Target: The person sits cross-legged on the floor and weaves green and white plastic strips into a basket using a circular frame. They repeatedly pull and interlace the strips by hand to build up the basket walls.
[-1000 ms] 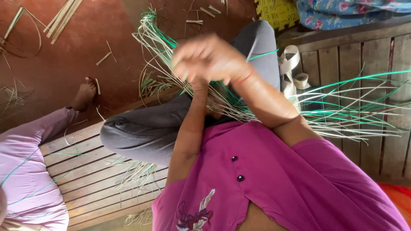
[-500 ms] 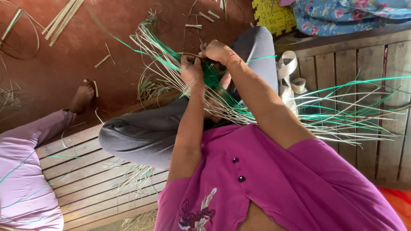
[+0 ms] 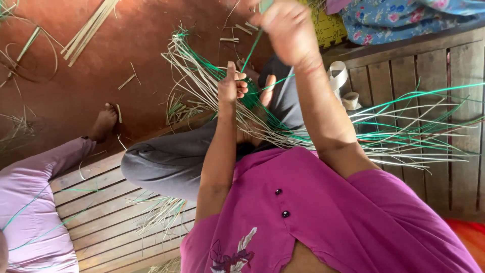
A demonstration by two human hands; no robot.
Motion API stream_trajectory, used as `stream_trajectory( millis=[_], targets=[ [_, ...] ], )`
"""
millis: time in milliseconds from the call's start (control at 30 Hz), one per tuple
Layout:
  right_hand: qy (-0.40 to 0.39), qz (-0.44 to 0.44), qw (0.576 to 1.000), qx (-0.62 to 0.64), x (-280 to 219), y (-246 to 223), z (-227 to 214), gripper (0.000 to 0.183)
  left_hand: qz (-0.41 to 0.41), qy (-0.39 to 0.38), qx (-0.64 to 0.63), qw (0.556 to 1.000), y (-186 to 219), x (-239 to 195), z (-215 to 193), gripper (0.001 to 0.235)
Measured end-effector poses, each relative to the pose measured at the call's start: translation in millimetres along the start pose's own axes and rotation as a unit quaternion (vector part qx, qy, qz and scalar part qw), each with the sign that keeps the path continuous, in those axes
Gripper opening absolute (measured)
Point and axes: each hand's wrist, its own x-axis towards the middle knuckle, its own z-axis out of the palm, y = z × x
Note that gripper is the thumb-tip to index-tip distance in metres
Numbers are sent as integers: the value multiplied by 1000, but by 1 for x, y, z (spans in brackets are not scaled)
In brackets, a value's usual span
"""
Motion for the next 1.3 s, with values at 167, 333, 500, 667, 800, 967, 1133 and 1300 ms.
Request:
stream_trajectory(
  millis=[167, 333, 500, 667, 800, 967, 1133, 1300],
  targets=[
    [-369, 78, 924, -68, -46, -16, 110, 20, -62, -55, 64, 995, -15, 11, -25, 82],
    [-276, 251, 894, -247, -50, 118, 9, 33, 178, -47, 410, 893, -47, -5, -114, 36],
    [-180, 492, 764, -378, -61, 143, -26, 23, 133, 44, 443, 886, -100, 6, -154, 19],
    [-191, 510, 752, -372, -57, 133, -22, 19, 20, 5, 429, 903, -98, 14, -148, 22],
    [-203, 532, 724, -389, -57, 132, -26, 14, 45, 9, 421, 906, -104, 17, -143, 15],
    [-178, 592, 707, -342, -48, 119, -15, 19, 82, 7, 441, 894, -118, 26, -144, 11],
    [-263, 560, 677, -398, -45, 120, -10, 19, 105, -10, 398, 912, -132, 37, -144, 25],
    [-217, 564, 686, -406, -47, 114, 4, 17, 149, -7, 385, 911, -143, 43, -146, 30]
  ],
)
